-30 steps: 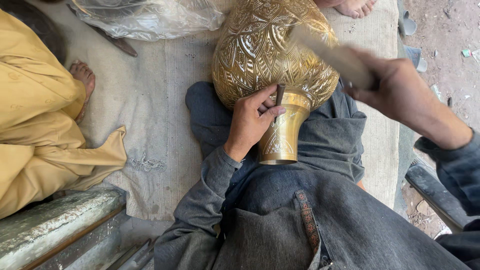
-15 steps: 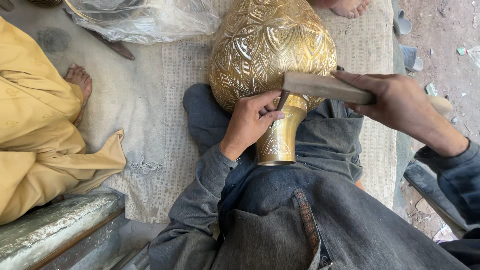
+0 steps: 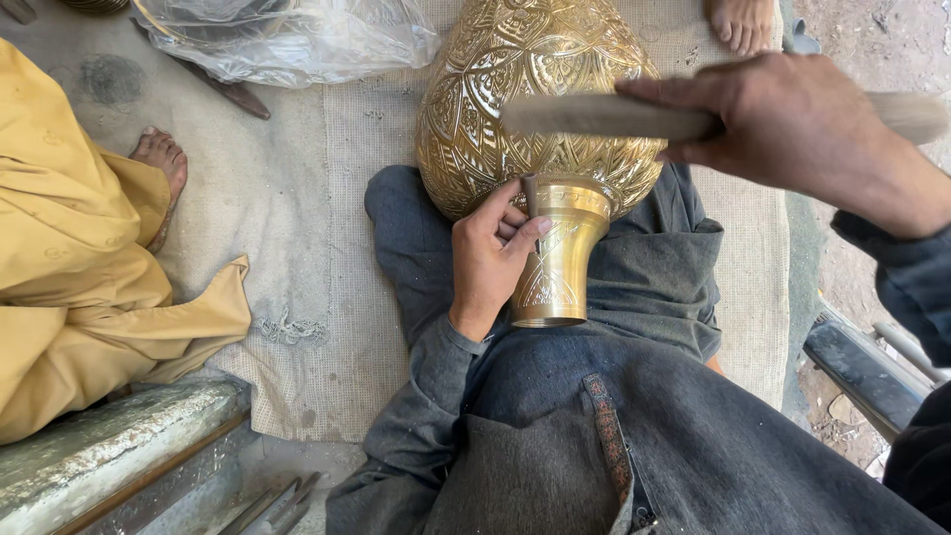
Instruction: The person sits on the ground with a large brass vase on their lap and engraves decorative patterns into its surface. They hold a chisel against the metal with one hand and strike it with a wooden mallet held in the other hand, working around the vase's neck and body.
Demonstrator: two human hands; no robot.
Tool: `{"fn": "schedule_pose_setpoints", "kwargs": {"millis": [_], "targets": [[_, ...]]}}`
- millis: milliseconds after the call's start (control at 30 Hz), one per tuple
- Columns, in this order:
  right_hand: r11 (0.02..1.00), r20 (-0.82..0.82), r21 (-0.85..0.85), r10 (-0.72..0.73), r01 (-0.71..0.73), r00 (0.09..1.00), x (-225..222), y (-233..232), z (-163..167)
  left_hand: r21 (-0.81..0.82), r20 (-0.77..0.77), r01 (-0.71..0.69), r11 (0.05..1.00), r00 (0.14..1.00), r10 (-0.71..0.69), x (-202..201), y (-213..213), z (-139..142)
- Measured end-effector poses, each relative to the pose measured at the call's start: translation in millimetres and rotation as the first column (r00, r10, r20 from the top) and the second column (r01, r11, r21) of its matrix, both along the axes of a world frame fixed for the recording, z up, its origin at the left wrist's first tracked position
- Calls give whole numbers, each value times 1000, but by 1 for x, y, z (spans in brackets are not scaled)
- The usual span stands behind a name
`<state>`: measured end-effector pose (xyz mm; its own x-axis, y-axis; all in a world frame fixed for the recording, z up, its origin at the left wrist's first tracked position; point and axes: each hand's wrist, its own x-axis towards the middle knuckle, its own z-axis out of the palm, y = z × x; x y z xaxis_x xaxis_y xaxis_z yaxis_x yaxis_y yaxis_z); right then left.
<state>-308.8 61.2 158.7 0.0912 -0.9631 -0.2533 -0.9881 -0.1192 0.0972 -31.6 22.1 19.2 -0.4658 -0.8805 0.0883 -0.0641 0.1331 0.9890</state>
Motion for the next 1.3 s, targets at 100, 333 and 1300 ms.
{"fn": "schedule_pose_setpoints", "kwargs": {"millis": [100,333,1300], "targets": [[997,229,-39,73,-66,971,13,-22,13,29,-36,-96,995,995,98,0,9,-1],[957,-146,9,288,-290,947,47,-53,40,54,-76,-167,984,982,171,1,18,-8],[927,-376,112,373,-358,849,47,-44,58,-63,-49,-153,986,987,150,-7,14,-19]]}}
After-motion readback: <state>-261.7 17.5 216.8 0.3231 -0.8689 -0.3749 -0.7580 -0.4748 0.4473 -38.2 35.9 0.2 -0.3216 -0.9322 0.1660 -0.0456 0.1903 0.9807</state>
